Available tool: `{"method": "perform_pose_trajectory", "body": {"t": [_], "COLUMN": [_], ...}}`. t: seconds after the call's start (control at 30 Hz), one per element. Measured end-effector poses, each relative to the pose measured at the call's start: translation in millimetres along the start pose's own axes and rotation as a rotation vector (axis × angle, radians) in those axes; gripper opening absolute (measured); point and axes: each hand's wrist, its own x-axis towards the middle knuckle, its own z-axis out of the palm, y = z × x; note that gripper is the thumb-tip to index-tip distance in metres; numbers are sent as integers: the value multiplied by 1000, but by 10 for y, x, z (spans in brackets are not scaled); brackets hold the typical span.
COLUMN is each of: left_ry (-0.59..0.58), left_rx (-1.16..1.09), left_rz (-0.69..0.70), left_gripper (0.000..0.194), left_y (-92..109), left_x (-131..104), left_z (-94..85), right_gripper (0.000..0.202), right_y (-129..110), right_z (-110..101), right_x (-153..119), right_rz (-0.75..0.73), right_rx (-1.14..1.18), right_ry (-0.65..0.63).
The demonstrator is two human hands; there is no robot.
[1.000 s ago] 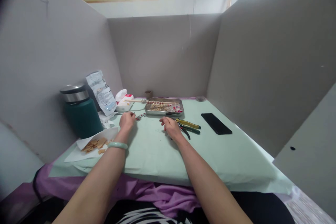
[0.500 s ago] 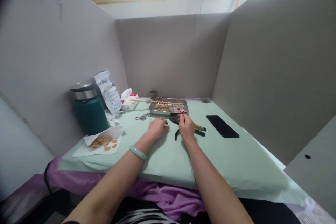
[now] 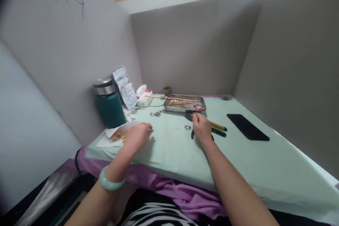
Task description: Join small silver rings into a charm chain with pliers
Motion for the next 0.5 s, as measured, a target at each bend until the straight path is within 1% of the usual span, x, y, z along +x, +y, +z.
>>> {"method": "perform_pose_trajectory", "body": {"t": [0.07,0.13,0.2,0.3,0.5], "left_ry": [-30,-50,-59,-70,-102], "left_rx": [75,99,111,117,108], "left_rz": [-182,-319,-363,-386,-363], "left_gripper": [24,25,27,31,31], "left_y": [-301,-544,-703,-800,-805], "left_x": [-108,-168,-189,-178,-149], "left_z": [-88,-137,-142,-108,-102], "right_gripper": [36,37,37,36,37], "right_y": [-15,-26,-28,-20,-20], "right_z": [2,-1,-7,-12,-16], "right_x": [-3,-4,-5,-3,8], "right_rz": [-4,-10,-15,-20,-26], "right_rx": [3,4,2,-4,-14], "right_ry": [-8,-15,-18,-15,-19]}}
